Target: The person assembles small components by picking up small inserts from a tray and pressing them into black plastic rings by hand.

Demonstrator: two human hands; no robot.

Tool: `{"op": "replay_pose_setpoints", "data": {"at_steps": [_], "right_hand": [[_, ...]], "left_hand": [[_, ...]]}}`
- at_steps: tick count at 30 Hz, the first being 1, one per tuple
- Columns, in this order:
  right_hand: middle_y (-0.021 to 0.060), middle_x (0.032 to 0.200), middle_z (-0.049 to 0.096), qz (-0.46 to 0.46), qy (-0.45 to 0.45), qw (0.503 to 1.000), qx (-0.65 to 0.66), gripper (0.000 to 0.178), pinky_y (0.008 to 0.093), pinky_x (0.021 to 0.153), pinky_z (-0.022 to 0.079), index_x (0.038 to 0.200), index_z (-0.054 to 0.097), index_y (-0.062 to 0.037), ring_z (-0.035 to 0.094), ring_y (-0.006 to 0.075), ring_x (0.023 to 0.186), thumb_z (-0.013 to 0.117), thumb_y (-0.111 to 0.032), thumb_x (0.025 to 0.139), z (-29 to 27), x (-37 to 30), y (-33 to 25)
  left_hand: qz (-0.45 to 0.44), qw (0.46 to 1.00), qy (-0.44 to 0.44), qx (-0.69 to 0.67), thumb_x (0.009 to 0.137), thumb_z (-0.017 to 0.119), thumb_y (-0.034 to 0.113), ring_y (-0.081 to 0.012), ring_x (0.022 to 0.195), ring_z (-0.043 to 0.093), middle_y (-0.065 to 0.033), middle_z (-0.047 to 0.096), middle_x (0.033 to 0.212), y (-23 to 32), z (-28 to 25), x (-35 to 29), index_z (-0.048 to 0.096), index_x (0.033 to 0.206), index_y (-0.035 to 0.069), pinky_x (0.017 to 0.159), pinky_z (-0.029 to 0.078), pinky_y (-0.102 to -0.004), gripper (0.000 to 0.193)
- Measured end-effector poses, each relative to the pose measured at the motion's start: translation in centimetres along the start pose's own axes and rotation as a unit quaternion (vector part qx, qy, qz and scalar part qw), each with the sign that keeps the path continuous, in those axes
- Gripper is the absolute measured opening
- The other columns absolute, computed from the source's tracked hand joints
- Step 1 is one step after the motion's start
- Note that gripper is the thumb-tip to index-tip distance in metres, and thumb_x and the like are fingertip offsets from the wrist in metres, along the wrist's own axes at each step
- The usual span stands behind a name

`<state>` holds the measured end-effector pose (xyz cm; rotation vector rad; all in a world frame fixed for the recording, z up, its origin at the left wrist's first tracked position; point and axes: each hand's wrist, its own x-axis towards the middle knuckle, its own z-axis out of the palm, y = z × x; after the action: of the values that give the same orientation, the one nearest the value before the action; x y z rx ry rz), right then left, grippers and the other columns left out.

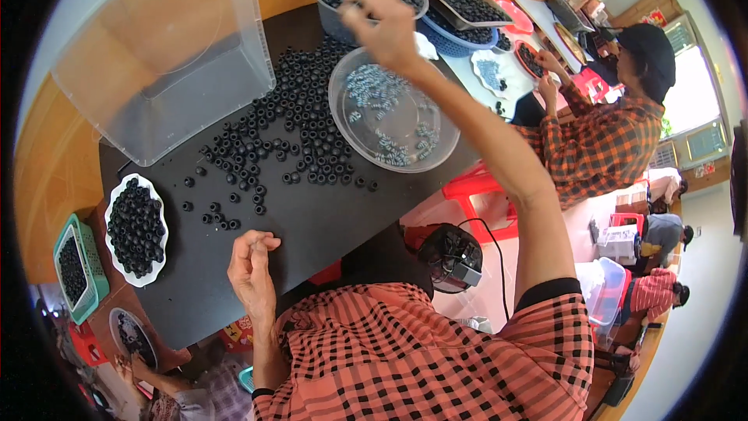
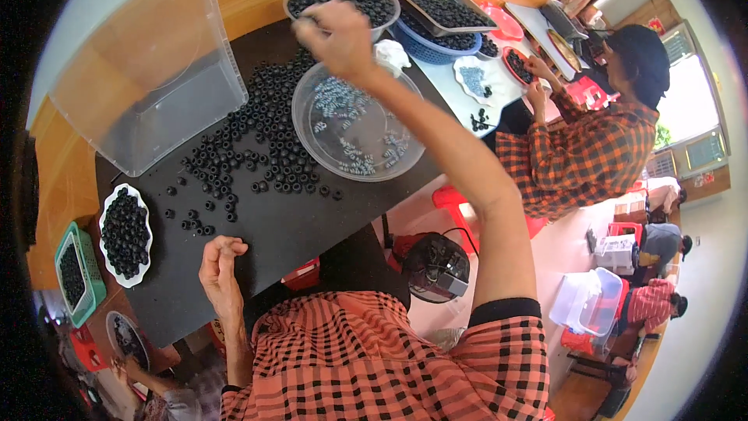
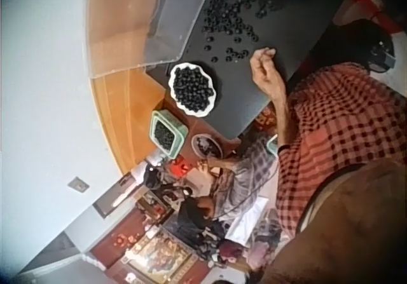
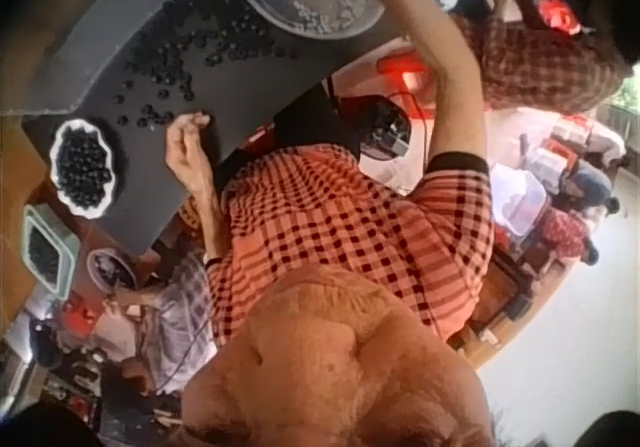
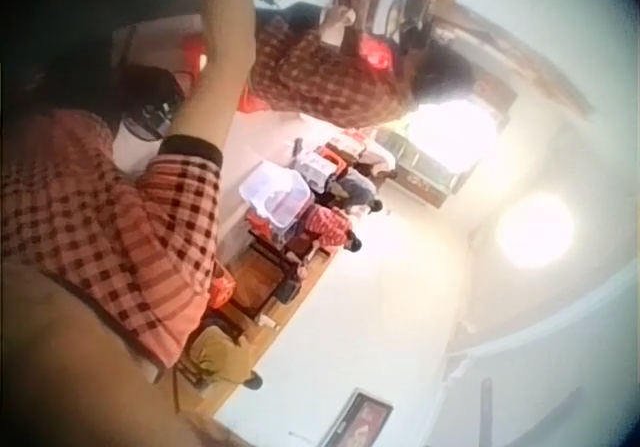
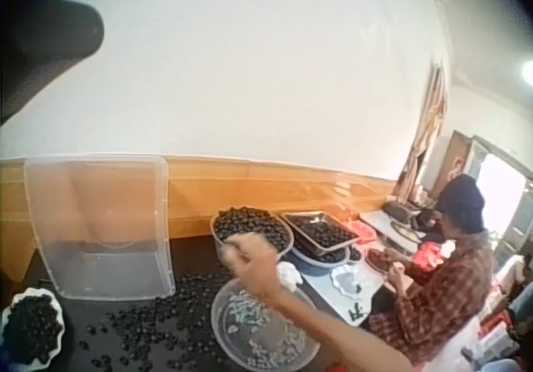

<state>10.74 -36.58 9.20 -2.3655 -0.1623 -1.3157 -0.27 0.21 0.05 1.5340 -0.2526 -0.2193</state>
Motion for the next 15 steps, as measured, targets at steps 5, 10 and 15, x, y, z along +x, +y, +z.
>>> {"op": "replay_pose_setpoints", "data": {"at_steps": [5,10,15], "right_hand": [[0.0177,0.081,0.069,0.148,-0.016,0.975,-0.162,0.034,0.0426,0.073,0.05,0.085,0.073,-0.0067,0.066,0.0354,0.079,0.063,-0.039,0.079,0.1,4.4,9.7],[0.0219,0.091,0.069,0.204,-0.073,0.955,-0.204,0.039,0.0453,0.085,0.05,0.096,0.075,-0.0155,0.065,0.0404,0.091,0.059,-0.048,0.08,1.0,4.1,14.7],[0.0189,0.086,0.067,0.077,-0.023,0.979,-0.187,0.018,0.0414,0.076,0.05,0.092,0.069,-0.0011,0.064,0.0356,0.081,0.062,-0.016,0.084,1.6,3.4,14.4]], "left_hand": [[-0.012,1.0,0.012,0.001,0.097,0.05,0.009,-0.0097,0.08,0.058,-0.0058,0.065,0.089,0.2,0.1,-0.2,0.061,0.102,0.0,0.073,0.043,-0.0228,0.015],[-0.035,0.999,0.012,-0.007,0.096,0.05,0.008,-0.0099,0.083,0.06,-0.0055,0.065,0.088,0.4,0.5,-0.2,0.061,0.102,-0.001,0.074,0.043,-0.0218,0.016],[-0.033,0.999,-0.004,0.028,0.096,0.05,0.008,-0.0106,0.084,0.061,-0.0051,0.065,0.088,0.7,0.3,0.2,0.061,0.101,-0.002,0.076,0.045,-0.0231,0.015]]}}
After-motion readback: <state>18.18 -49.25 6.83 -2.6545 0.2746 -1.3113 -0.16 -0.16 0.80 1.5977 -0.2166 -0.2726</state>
